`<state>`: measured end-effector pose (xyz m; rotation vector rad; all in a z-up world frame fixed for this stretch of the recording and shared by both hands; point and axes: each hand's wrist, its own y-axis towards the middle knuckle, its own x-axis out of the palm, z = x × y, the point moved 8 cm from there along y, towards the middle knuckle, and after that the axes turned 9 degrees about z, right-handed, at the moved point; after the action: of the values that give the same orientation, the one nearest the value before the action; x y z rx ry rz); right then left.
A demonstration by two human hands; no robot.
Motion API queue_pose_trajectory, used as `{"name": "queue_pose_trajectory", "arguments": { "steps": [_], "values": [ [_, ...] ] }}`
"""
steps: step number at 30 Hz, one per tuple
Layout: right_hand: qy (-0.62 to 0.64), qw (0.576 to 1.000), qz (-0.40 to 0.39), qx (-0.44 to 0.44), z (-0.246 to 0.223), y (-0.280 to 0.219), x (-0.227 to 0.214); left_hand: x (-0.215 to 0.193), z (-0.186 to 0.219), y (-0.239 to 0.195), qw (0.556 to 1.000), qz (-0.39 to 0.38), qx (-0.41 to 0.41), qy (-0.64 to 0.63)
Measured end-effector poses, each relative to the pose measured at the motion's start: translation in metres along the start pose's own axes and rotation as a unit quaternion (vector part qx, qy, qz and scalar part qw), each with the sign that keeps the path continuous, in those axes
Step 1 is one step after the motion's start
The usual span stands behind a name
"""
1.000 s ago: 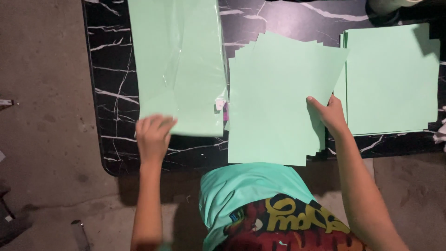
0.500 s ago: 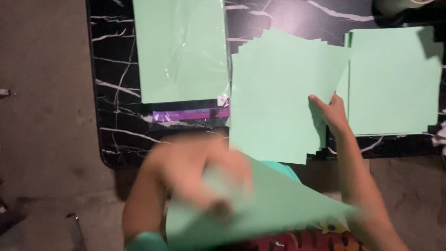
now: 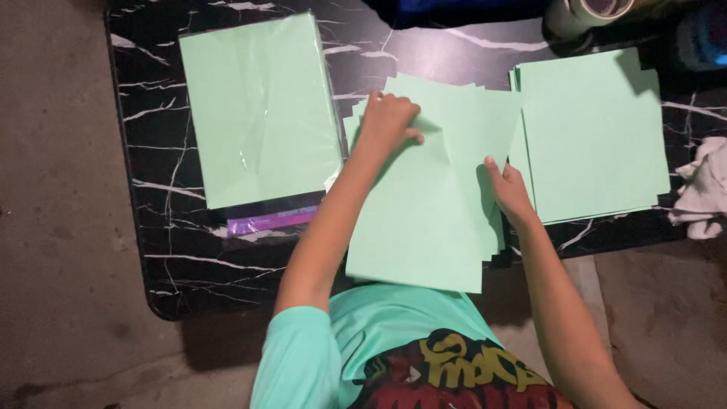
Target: The person handles a stack of light green paper sheets on a black marble-patterned table. They repeatedly pick up sheets, fold them in half, and place them back into a pile. The person also briefly handles a plastic-wrapped package of paper.
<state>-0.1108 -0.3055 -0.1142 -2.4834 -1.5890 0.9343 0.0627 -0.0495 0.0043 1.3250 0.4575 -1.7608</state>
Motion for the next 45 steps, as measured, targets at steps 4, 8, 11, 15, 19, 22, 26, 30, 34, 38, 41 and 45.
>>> {"name": "queue_pose_trajectory", "arguments": {
  "steps": [4, 8, 11, 15, 19, 22, 26, 30, 34, 38, 41, 45],
  "values": [
    [0.058, 0.998, -0.011, 0.009, -0.034, -0.014, 0.006, 0.003, -0.028, 0.0, 0.994, 0.085, -0.059, -0.041],
    [-0.042, 0.999, 0.002, -0.008, -0.08, -0.036, 0.009, -0.004, -0.039, -0.016, 0.983, 0.139, -0.035, -0.114],
    [-0.073, 0.997, 0.014, 0.019, -0.068, -0.031, 0.005, -0.015, -0.034, -0.028, 0.984, 0.065, -0.03, -0.162],
    [-0.073, 0.997, 0.008, -0.002, -0.05, -0.02, 0.005, -0.044, -0.014, -0.05, 0.99, 0.023, -0.041, -0.132],
    [-0.033, 0.998, -0.017, -0.051, -0.072, -0.029, 0.01, -0.051, -0.005, -0.06, 0.989, 0.124, -0.036, -0.066],
    [-0.047, 0.998, -0.009, -0.027, -0.055, -0.024, 0.005, -0.058, -0.004, -0.079, 0.977, 0.197, -0.061, -0.046],
    [-0.073, 0.996, 0.017, 0.038, -0.047, -0.022, 0.004, -0.101, -0.016, -0.136, 0.947, 0.279, -0.113, -0.108],
    [-0.025, 0.997, -0.012, -0.068, -0.067, -0.028, 0.009, -0.122, -0.076, -0.257, 0.859, 0.419, -0.281, -0.085],
    [-0.048, 0.999, -0.01, -0.004, -0.067, -0.025, 0.007, -0.133, -0.107, -0.331, 0.847, 0.388, -0.36, 0.055],
    [-0.108, 0.994, 0.001, 0.006, -0.064, -0.023, 0.006, -0.128, -0.118, -0.338, 0.881, 0.298, -0.358, 0.082],
    [-0.092, 0.996, 0.002, 0.014, -0.064, -0.029, 0.007, -0.122, -0.123, -0.326, 0.899, 0.278, -0.315, 0.125],
    [-0.07, 0.997, 0.0, -0.02, -0.062, -0.028, 0.006, -0.111, -0.132, -0.312, 0.898, 0.278, -0.289, 0.182]
  ]
}}
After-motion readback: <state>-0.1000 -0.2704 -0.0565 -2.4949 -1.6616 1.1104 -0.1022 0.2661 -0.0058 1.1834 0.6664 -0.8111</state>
